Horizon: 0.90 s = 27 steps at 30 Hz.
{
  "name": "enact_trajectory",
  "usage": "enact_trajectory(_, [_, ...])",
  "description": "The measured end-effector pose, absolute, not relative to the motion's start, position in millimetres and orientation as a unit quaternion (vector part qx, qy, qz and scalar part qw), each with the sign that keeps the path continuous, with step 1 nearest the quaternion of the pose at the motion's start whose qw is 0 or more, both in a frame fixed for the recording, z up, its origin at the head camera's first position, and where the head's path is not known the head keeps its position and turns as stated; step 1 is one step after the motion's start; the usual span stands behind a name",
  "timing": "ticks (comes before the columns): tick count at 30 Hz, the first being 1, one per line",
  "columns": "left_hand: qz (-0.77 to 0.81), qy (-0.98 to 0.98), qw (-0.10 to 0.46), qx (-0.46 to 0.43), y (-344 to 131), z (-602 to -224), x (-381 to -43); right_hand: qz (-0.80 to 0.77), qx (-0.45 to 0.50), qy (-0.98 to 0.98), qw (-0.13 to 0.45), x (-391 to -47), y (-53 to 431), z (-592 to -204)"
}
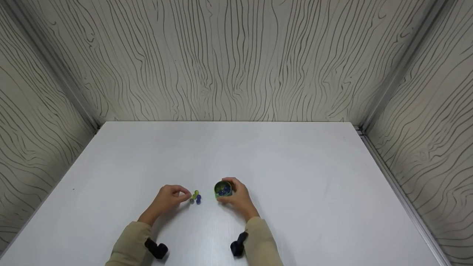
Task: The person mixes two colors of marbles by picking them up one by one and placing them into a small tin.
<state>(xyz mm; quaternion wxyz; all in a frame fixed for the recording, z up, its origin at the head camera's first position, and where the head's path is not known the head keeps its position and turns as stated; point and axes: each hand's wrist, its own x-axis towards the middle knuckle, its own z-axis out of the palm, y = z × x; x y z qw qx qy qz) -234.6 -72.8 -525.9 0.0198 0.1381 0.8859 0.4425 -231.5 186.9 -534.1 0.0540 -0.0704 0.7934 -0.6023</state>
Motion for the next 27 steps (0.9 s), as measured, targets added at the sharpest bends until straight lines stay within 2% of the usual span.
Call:
enact_trajectory(13, [0.448,0.883,0.042,0.131,-73.0,-532.3,-232.9,-0.602,-0.072,0.794,0.054,-229.6,186.6,-532.3])
enact_trajectory(27, [0.423,0.896,0.039,0.128,-70.6,-530.6,-231.2,-0.605,-0.081,0.791,0.044,-233.2,187.3,-537.0])
